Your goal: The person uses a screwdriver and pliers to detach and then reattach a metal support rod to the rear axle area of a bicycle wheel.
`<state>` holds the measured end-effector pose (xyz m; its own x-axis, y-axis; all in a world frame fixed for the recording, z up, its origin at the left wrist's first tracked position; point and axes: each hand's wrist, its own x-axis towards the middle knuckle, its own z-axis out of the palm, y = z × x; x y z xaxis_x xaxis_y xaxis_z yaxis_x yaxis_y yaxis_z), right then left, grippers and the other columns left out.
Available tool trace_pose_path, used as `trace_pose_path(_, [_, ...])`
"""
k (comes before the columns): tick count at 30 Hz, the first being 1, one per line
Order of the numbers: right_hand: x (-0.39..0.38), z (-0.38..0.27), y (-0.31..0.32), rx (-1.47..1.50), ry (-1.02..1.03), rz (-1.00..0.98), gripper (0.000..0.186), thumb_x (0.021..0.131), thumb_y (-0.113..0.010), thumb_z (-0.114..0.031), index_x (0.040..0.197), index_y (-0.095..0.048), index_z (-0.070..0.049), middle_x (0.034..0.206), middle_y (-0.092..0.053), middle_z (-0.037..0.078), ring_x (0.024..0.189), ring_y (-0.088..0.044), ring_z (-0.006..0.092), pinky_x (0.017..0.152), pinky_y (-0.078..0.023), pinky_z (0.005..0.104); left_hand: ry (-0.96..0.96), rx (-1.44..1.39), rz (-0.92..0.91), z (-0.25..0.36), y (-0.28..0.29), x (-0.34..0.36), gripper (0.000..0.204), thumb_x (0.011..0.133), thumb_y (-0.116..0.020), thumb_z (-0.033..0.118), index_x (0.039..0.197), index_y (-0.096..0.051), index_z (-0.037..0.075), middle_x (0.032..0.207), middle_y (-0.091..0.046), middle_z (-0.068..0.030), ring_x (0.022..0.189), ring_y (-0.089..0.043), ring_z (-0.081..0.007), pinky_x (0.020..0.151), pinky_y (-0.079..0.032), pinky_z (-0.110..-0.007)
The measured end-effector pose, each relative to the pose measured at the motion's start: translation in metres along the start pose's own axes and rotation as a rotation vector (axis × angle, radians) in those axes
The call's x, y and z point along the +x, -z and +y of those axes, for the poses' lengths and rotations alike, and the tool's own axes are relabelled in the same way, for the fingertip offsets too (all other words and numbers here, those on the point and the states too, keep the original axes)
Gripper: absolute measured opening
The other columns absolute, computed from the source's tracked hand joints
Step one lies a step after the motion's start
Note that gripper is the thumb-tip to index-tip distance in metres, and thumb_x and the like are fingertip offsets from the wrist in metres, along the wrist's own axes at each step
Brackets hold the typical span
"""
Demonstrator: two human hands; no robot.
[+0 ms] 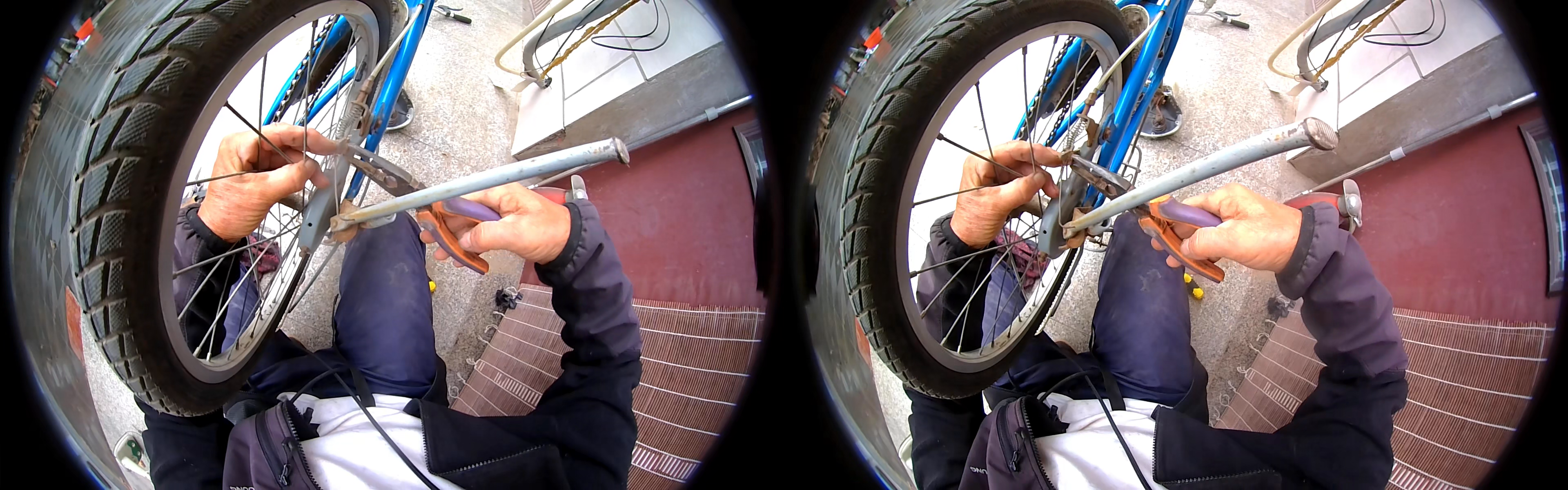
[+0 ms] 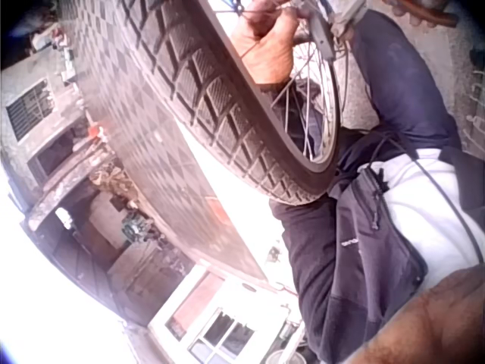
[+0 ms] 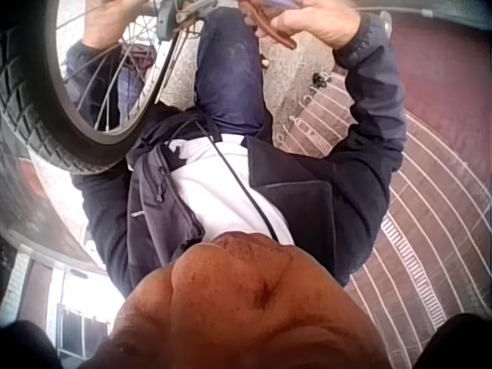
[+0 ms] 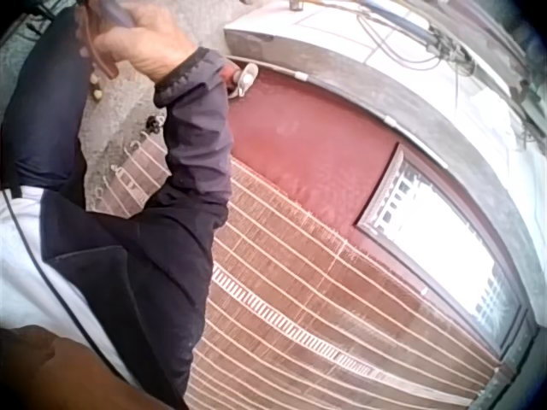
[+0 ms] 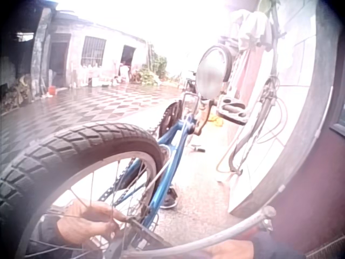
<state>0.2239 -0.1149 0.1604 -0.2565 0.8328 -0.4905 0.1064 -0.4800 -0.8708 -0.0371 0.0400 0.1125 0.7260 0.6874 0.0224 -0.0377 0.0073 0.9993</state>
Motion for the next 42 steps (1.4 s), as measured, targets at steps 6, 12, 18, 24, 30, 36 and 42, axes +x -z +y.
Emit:
trace_pose_path(6, [0.000, -0.008, 0.004, 0.040, -0.074, -0.021, 0.043, 0.082, -0.054, -0.007, 0.123, -0.056, 0.004, 0.106, -0.064, 0.011, 0.098, -0.063, 0.0184, 0.084, -0.050, 0.0290, -0.004, 0.030, -0.036, -0.004, 0.005, 0.002, 0.024, 0.086, -0.058, 0.002, 0.109, -0.061, -0.004, 0.102, -0.066, -0.0167, 0.083, -0.069, -0.0225, 0.065, -0.063, -0.037])
trace_pose_path(12, [0.004, 0.002, 0.007, -0.035, -0.082, -0.073, 0.045, 0.082, -0.054, -0.006, 0.126, -0.054, 0.003, 0.107, -0.064, 0.012, 0.099, -0.063, 0.0200, 0.083, -0.051, 0.0299, 0.001, 0.017, 0.000, -0.001, 0.001, 0.001, 0.026, 0.084, -0.059, 0.003, 0.108, -0.064, -0.001, 0.082, -0.069, -0.0099, 0.073, -0.067, -0.0127, 0.061, -0.057, -0.025])
trace_pose_path(18, [0.007, 0.003, 0.003, -0.007, -0.099, -0.035, 0.050, 0.080, -0.051, -0.002, 0.130, -0.050, 0.003, 0.110, -0.063, 0.014, 0.101, -0.063, 0.0198, 0.087, -0.049, 0.0306, 0.007, 0.039, -0.046, -0.004, 0.006, 0.002, 0.024, 0.086, -0.058, 0.002, 0.109, -0.061, -0.003, 0.101, -0.067, -0.0164, 0.082, -0.069, -0.0218, 0.065, -0.062, -0.036])
trace_pose_path(24, [-0.002, 0.003, 0.002, 0.015, -0.074, 0.003, 0.050, 0.080, -0.051, -0.001, 0.130, -0.050, 0.005, 0.114, -0.062, 0.015, 0.103, -0.062, 0.0209, 0.089, -0.049, 0.0313, 0.016, 0.007, -0.035, -0.004, 0.004, 0.002, 0.024, 0.086, -0.057, 0.001, 0.109, -0.061, -0.004, 0.102, -0.066, -0.0168, 0.083, -0.069, -0.0217, 0.064, -0.063, -0.036])
trace_pose_path(30, [0.001, 0.005, 0.001, 0.043, -0.061, -0.029, 0.050, 0.080, -0.050, -0.001, 0.130, -0.049, 0.006, 0.115, -0.062, 0.016, 0.105, -0.061, 0.0207, 0.092, -0.047, 0.0315, -0.004, 0.031, -0.025, -0.003, 0.004, 0.001, 0.024, 0.086, -0.058, 0.002, 0.108, -0.061, -0.004, 0.101, -0.066, -0.0173, 0.083, -0.069, -0.0219, 0.063, -0.063, -0.036])
trace_pose_path(36, [0.001, 0.001, 0.005, 0.103, -0.091, -0.082, 0.052, 0.082, -0.050, -0.004, 0.133, -0.047, 0.004, 0.117, -0.061, 0.018, 0.105, -0.062, 0.0247, 0.090, -0.050, 0.0363, -0.008, 0.033, -0.030, -0.003, 0.004, 0.002, 0.024, 0.086, -0.058, 0.004, 0.108, -0.061, -0.004, 0.097, -0.067, -0.0162, 0.082, -0.069, -0.0219, 0.063, -0.063, -0.035])
trace_pose_path(42, [0.001, -0.003, 0.006, 0.202, -0.144, -0.137, 0.053, 0.082, -0.051, -0.005, 0.134, -0.045, 0.002, 0.119, -0.058, 0.022, 0.101, -0.064, 0.0305, 0.082, -0.055, 0.0403, -0.033, 0.025, 0.001, -0.004, 0.001, 0.001, 0.026, 0.084, -0.059, 0.005, 0.109, -0.064, -0.001, 0.083, -0.069, -0.0120, 0.075, -0.069, -0.0146, 0.064, -0.059, -0.027])
